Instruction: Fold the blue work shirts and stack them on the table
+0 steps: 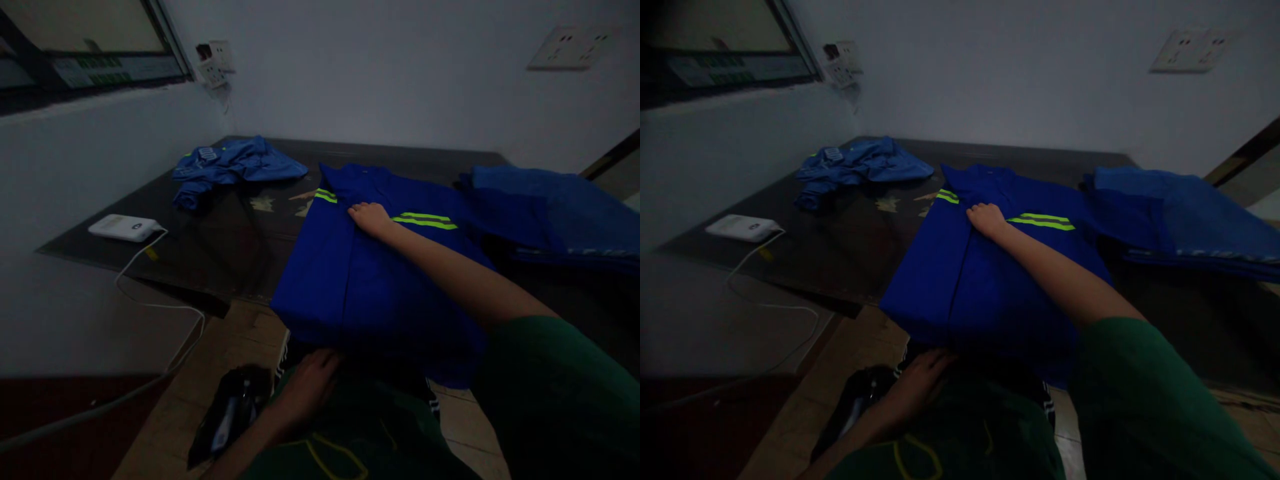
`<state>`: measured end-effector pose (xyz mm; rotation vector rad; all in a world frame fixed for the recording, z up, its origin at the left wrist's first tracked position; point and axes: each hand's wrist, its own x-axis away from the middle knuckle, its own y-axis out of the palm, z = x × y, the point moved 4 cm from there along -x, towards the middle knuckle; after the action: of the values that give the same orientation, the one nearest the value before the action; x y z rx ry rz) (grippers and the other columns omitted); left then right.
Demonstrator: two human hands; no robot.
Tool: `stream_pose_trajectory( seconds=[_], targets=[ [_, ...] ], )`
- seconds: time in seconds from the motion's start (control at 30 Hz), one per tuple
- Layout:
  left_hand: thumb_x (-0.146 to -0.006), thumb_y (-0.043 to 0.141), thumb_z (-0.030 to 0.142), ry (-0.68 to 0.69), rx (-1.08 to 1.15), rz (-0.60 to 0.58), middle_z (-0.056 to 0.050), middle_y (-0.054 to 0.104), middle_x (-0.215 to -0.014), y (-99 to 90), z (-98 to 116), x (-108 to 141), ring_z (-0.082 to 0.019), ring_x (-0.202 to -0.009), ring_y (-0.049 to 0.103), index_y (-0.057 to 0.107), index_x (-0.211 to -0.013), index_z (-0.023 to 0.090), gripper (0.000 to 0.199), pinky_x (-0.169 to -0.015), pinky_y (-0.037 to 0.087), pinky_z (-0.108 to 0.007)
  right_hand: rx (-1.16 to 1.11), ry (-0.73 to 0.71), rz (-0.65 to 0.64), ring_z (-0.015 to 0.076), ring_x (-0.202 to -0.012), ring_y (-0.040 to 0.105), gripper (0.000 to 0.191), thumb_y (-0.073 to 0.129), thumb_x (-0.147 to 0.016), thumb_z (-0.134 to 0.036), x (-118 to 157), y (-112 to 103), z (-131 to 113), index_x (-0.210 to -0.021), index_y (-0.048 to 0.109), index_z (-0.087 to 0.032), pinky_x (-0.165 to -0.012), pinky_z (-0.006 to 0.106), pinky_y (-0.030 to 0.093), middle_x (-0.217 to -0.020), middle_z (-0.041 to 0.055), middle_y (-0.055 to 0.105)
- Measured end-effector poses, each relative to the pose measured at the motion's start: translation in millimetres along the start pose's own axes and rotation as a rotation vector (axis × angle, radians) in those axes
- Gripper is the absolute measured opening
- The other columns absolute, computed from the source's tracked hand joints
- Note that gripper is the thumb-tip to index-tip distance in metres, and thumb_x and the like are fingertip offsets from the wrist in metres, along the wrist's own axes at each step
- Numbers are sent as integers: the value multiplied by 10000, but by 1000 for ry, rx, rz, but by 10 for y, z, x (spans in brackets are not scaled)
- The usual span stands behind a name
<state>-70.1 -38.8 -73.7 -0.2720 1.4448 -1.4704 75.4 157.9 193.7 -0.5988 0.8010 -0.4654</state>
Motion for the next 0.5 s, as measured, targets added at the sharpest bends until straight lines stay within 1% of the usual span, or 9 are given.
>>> stream_pose_trajectory(
  seconds=[0.07, 0.1, 0.17, 0.23, 0.27, 0.3, 0.37, 0.43, 0.5],
  targets=[
    [-875, 501, 186, -47, 193, 61, -51, 670, -1097, -96, -146, 62, -193, -1004, 626, 630, -1135, 247, 296, -893, 488, -304, -10, -4, 15, 274, -1100, 572, 422, 325, -927, -82, 48, -1, 41, -1267, 570, -131, -829, 380, 448, -1276, 166, 594],
    [-897, 487, 245, -127, 269, 164, -45, 688, -987, -174, -273, 107, -185, -924, 643, 654, -1031, 223, 215, -846, 502, -290, -16, -2, 41, 271, -1136, 552, 443, 328, -927, -81, 74, -22, 53, -1309, 542, -148, -864, 386, 441, -1321, 155, 567],
    [-893, 498, 353, -334, 358, 485, -31, 657, -806, -353, -581, 220, -176, -795, 637, 625, -874, 191, 207, -766, 511, -280, -24, -6, 118, 266, -1209, 506, 481, 330, -933, -85, 125, -84, 36, -1380, 477, -182, -938, 406, 416, -1387, 132, 518],
    [-801, 605, 435, -457, 423, 751, -41, 646, -864, -472, -840, 292, -193, -846, 631, 587, -920, 182, 280, -800, 512, -307, -37, -31, 184, 266, -1266, 463, 494, 335, -942, -99, 169, -123, -40, -1412, 440, -206, -1003, 446, 377, -1423, 118, 487],
    [-735, 666, 456, -475, 473, 803, -61, 651, -962, -492, -933, 279, -210, -926, 630, 574, -996, 180, 391, -853, 507, -332, -46, -47, 197, 268, -1285, 449, 487, 339, -947, -109, 185, -119, -89, -1411, 444, -211, -1029, 467, 354, -1430, 114, 481],
    [-669, 718, 467, -478, 537, 792, -85, 647, -1066, -485, -1001, 234, -231, -1012, 619, 561, -1069, 177, 519, -909, 493, -361, -57, -58, 198, 269, -1295, 443, 473, 342, -951, -117, 196, -98, -135, -1399, 464, -208, -1049, 483, 334, -1429, 113, 484],
    [-566, 786, 476, -491, 671, 658, -123, 643, -1169, -401, -1073, 98, -271, -1105, 599, 566, -1121, 163, 673, -975, 468, -407, -88, -59, 192, 263, -1294, 455, 455, 347, -951, -117, 210, -24, -198, -1371, 504, -192, -1069, 485, 320, -1414, 119, 502],
    [-510, 815, 492, -541, 765, 507, -141, 687, -1108, -263, -1089, -12, -299, -1074, 624, 620, -1040, 144, 663, -972, 478, -437, -125, -39, 204, 253, -1282, 476, 459, 350, -944, -104, 221, 55, -213, -1366, 513, -182, -1067, 466, 337, -1405, 127, 510],
    [-491, 817, 513, -593, 815, 421, -145, 724, -1016, -116, -1092, -62, -317, -995, 661, 657, -944, 136, 610, -936, 506, -460, -160, -19, 227, 247, -1278, 487, 474, 355, -939, -102, 237, 113, -198, -1381, 499, -190, -1059, 453, 360, -1411, 127, 503]
  ],
)
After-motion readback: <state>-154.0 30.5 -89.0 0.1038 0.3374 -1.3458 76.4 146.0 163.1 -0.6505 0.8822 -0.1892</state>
